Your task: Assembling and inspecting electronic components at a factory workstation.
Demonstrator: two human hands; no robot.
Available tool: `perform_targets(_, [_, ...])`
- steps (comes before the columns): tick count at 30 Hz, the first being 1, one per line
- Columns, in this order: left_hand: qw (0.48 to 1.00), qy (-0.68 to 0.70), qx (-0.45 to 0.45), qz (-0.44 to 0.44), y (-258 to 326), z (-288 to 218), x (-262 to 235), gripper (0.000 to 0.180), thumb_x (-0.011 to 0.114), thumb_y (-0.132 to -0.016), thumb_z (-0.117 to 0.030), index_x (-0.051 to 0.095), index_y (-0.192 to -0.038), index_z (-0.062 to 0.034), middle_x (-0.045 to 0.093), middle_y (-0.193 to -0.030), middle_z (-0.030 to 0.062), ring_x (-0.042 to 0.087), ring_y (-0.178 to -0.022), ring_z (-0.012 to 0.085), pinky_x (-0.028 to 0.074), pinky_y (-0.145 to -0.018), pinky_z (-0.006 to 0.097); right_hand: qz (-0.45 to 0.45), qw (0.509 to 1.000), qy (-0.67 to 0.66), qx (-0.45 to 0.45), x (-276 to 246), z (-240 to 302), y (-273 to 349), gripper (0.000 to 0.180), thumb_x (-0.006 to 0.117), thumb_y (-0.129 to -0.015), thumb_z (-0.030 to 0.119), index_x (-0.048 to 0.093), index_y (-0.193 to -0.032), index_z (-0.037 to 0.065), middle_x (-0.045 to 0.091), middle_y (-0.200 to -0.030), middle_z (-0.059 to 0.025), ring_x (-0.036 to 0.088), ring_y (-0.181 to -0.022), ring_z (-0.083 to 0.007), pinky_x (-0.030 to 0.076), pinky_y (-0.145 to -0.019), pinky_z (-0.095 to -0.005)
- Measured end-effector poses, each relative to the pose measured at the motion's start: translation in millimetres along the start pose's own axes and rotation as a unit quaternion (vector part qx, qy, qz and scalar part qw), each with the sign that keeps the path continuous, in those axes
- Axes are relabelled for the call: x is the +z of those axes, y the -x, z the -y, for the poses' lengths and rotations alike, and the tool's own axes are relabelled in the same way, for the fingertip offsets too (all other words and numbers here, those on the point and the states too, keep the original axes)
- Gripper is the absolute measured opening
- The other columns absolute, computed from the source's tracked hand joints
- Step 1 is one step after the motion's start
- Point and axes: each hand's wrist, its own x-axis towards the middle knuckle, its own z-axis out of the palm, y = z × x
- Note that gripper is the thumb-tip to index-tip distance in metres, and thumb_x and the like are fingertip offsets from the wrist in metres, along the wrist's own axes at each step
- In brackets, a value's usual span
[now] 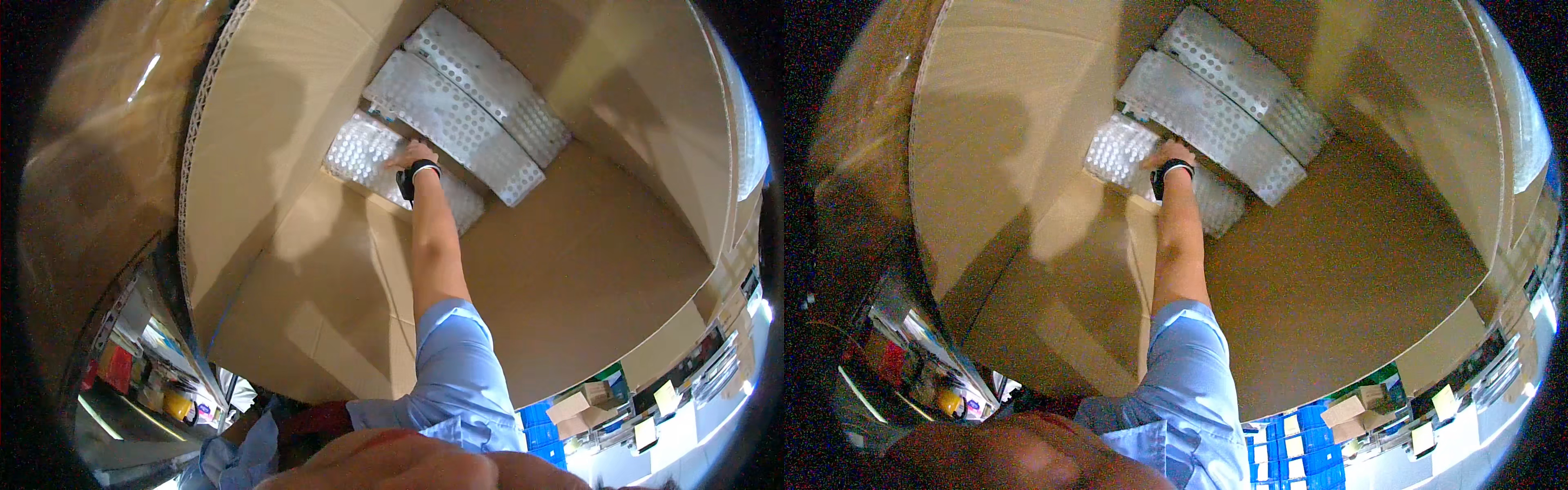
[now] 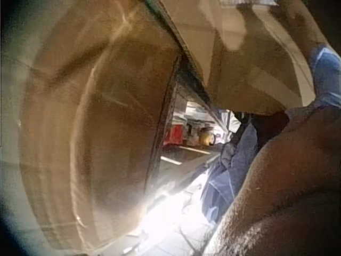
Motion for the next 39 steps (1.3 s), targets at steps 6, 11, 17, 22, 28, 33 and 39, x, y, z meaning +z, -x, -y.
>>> perform_targets(6, [1.000, -0.005, 0.002, 0.008, 3, -3, -6, 0.081, 0.068, -0.067, -0.045, 0.032, -0.135, -0.0178, 0.037, -0.134, 0.0186, 0.055, -0.101, 0.0426, 0.047, -0.085, 0.045, -0.109, 0.992, 0.065, -0.016, -1, -1, 19, 0.116, 0.074, -0.043, 0.066, 0.034, -0.133, 0.005, 0.036, -0.138, -0.0157, 0.037, -0.126, -0.0311, 0.032, -0.102, -0.0462])
perform_targets(11, [1.000, -0.003, 0.005, 0.017, 4, -5, -10, 0.082, 0.068, -0.067, -0.046, 0.032, -0.135, -0.0178, 0.037, -0.134, 0.0190, 0.055, -0.101, 0.0427, 0.047, -0.085, 0.045, -0.208, 0.969, 0.054, -0.119, 34, -13, 13, 0.119, 0.075, -0.047, 0.060, 0.024, -0.138, 0.003, 0.025, -0.142, -0.0199, 0.032, -0.127, -0.0385, 0.031, -0.104, -0.0436])
perform_targets(17, [1.000, -0.006, 0.001, 0.025, 6, -5, -12, 0.083, 0.068, -0.066, -0.046, 0.031, -0.135, -0.0179, 0.037, -0.133, 0.0195, 0.055, -0.101, 0.0428, 0.047, -0.085, 0.045, -0.067, 0.994, 0.048, -0.069, 34, 1, 26, 0.124, 0.074, -0.048, 0.063, 0.014, -0.142, 0.008, 0.021, -0.146, -0.0147, 0.030, -0.130, -0.0333, 0.031, -0.102, -0.0449])
perform_targets(22, [0.999, -0.008, 0.002, 0.034, 6, -6, -13, 0.084, 0.069, -0.066, -0.047, 0.030, -0.135, -0.0179, 0.038, -0.133, 0.0199, 0.055, -0.101, 0.0428, 0.047, -0.085, 0.045, -0.139, 0.990, 0.037, -0.009, 28, -5, 30, 0.121, 0.075, -0.042, 0.067, 0.028, -0.134, 0.004, 0.035, -0.135, -0.0163, 0.040, -0.122, -0.0337, 0.038, -0.097, -0.0458])
perform_targets(28, [0.999, -0.010, 0.003, 0.043, 6, -6, -15, 0.086, 0.069, -0.066, -0.048, 0.030, -0.136, -0.0180, 0.038, -0.132, 0.0204, 0.055, -0.101, 0.0429, 0.048, -0.085, 0.045, -0.123, 0.991, 0.034, 0.039, 24, -14, 23, 0.117, 0.075, -0.041, 0.068, 0.036, -0.128, 0.001, 0.044, -0.129, -0.0160, 0.038, -0.124, -0.0319, 0.039, -0.096, -0.0431])
perform_targets(33, [0.999, -0.012, 0.003, 0.050, 7, -6, -16, 0.087, 0.069, -0.065, -0.049, 0.029, -0.136, -0.0180, 0.038, -0.132, 0.0208, 0.055, -0.102, 0.0430, 0.048, -0.084, 0.045, -0.122, 0.990, 0.033, -0.059, 35, -15, 23, 0.109, 0.077, -0.043, 0.062, 0.039, -0.124, 0.001, 0.052, -0.119, -0.0202, 0.049, -0.113, -0.0334, 0.042, -0.093, -0.0412])
perform_targets(39, [0.998, -0.015, 0.001, 0.060, 8, -9, -17, 0.088, 0.069, -0.065, -0.050, 0.028, -0.136, -0.0181, 0.039, -0.131, 0.0213, 0.055, -0.102, 0.0430, 0.048, -0.084, 0.045, -0.001, 0.995, -0.073, -0.063, 83, -19, 42, 0.099, 0.077, -0.050, 0.048, 0.034, -0.126, 0.002, 0.055, -0.117, -0.0233, 0.053, -0.109, -0.0369, 0.042, -0.092, -0.0417])
